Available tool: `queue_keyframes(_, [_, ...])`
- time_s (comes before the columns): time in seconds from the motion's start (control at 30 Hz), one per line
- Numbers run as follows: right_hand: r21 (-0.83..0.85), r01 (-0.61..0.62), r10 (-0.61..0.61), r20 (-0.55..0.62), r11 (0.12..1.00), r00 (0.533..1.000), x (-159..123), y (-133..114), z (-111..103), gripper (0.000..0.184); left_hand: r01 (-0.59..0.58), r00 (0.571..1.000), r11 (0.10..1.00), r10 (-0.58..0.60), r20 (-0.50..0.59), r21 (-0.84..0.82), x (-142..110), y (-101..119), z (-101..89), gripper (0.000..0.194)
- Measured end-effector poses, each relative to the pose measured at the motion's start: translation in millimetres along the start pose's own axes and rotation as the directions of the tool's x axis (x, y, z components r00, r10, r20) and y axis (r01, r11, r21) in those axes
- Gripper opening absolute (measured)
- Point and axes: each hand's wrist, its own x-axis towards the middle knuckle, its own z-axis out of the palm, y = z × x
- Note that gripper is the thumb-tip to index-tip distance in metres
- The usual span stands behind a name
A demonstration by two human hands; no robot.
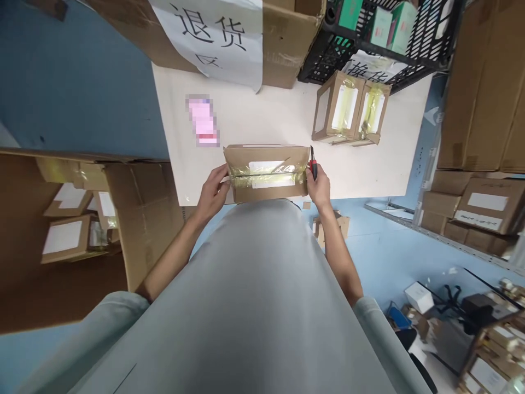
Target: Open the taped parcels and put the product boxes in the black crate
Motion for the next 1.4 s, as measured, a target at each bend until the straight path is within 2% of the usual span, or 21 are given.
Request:
queue_keyframes(0.07, [-0.036,-0.012,0.01,-0.046,0.999,0.999,12.9,-3.6,-10.7,0.063,0.029,0.999,0.999,-0.029,-0.014,-0.04,11.9,-8.2,15.7,0.056])
queue_keyframes(0.13, [-0.082,-0.024,0.017,-0.081,0.996,0.997,22.4,-12.7,-18.8,0.06,0.076,0.997,0.994,-0.078,-0.017,-0.083,21.2,-13.9,23.4,0.051])
queue_keyframes(0.2, [-0.161,-0.049,0.026,-0.142,0.986,0.99,21.9,-28.5,-24.2,0.056,0.142,0.99,0.98,-0.143,0.008,-0.137,28.8,-17.1,22.2,0.049])
queue_keyframes(0.27, [-0.211,-0.085,0.045,-0.185,0.974,0.982,9.2,-51.2,-24.3,0.053,0.194,0.981,0.967,-0.194,0.016,-0.167,36.8,-17.6,14.8,0.053])
queue_keyframes(0.3, [-0.206,-0.094,0.059,-0.169,0.974,0.984,-0.9,-64.6,-21.3,0.052,0.201,0.979,0.966,-0.203,0.003,-0.163,41.3,-16.5,9.9,0.057])
queue_keyframes(0.37, [-0.134,-0.115,0.109,-0.047,0.984,0.993,-24.1,-93.3,-7.9,0.05,0.173,0.983,0.978,-0.179,-0.04,-0.115,52.2,-12.2,0.5,0.068])
queue_keyframes(0.43, [-0.055,-0.151,0.157,0.124,0.987,0.98,-44.8,-121.2,14.2,0.048,0.116,0.991,0.992,-0.119,-0.066,-0.049,65.0,-5.9,-6.4,0.074])
queue_keyframes(0.5, [-0.01,-0.195,0.19,0.289,0.981,0.938,-57.3,-144.9,39.9,0.052,0.058,0.997,0.998,-0.058,-0.056,-0.003,78.3,0.4,-10.2,0.066])
queue_keyframes(0.53, [-0.02,-0.188,0.184,0.335,0.982,0.924,-59.9,-154.7,52.0,0.055,0.036,0.998,0.999,-0.036,-0.043,0.012,84.6,2.8,-11.0,0.06])
queue_keyframes(0.63, [-0.124,-0.111,0.151,0.386,0.986,0.91,-57.6,-176.1,78.5,0.061,0.005,1.0,1.0,-0.005,-0.003,0.03,99.5,6.2,-12.1,0.043])
queue_keyframes(0.8, [-0.309,-0.039,0.166,0.398,0.95,0.902,-48.7,-196.8,91.5,0.065,0.017,1.0,1.0,-0.018,0.017,0.023,108.8,3.8,-14.0,0.032])
queue_keyframes(1.0, [-0.453,-0.063,0.254,0.374,0.889,0.892,-38.4,-222.4,106.4,0.063,0.034,0.999,0.999,-0.034,0.001,0.02,108.5,4.0,-11.3,0.032])
queue_keyframes(1.1, [-0.533,-0.078,0.319,0.377,0.843,0.869,-36.4,-233.9,114.3,0.064,0.049,0.999,0.998,-0.049,-0.01,0.033,107.7,6.8,-8.9,0.029])
queue_keyframes(1.27, [-0.587,-0.087,0.374,0.388,0.805,0.842,-48.7,-241.3,116.2,0.069,0.061,0.997,0.997,-0.059,-0.04,0.048,103.9,11.4,-5.6,0.024])
queue_keyframes(1.4, [-0.581,-0.08,0.37,0.401,0.81,0.838,-51.3,-240.5,116.2,0.062,0.056,0.996,0.996,-0.051,-0.072,0.071,100.8,12.2,-2.6,0.023])
